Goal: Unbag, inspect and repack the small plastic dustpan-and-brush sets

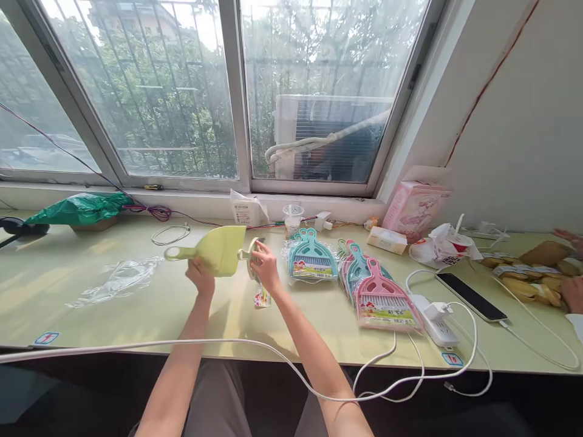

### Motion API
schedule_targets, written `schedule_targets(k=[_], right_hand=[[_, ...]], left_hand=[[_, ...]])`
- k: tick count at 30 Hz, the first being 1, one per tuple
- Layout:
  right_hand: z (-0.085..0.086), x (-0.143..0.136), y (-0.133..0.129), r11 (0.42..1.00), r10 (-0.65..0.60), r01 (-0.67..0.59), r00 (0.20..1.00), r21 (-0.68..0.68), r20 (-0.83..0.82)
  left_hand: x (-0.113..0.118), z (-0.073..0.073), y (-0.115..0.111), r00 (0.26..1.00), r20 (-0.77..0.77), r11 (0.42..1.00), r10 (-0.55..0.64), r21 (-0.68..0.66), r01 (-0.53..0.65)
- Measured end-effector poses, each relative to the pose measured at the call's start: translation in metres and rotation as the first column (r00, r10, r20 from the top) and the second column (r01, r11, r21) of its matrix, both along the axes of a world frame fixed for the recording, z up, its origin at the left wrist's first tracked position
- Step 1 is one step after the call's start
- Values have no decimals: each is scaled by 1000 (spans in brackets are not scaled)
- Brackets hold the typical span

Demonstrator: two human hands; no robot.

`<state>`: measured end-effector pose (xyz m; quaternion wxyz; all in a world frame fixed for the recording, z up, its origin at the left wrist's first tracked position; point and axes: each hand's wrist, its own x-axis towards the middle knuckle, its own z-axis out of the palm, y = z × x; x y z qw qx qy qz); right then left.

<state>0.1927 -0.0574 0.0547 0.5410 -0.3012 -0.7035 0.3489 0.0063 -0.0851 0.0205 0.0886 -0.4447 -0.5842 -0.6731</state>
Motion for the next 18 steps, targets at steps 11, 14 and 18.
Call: schedule_targets(k=[11, 14, 18], right_hand=[[71, 46, -49, 950, -205, 15, 786, 313, 583], [59, 36, -48, 982, -121, -31, 651, 186, 749], [26, 15, -37, 988, -140, 119, 479, 94, 866]], left_hand=[[-63, 7, 1, 938, 178, 737, 299, -667, -109], [-65, -1, 2, 945, 119, 699, 306, -702, -138], [-67, -9, 1, 941, 69, 711, 332, -674, -202]])
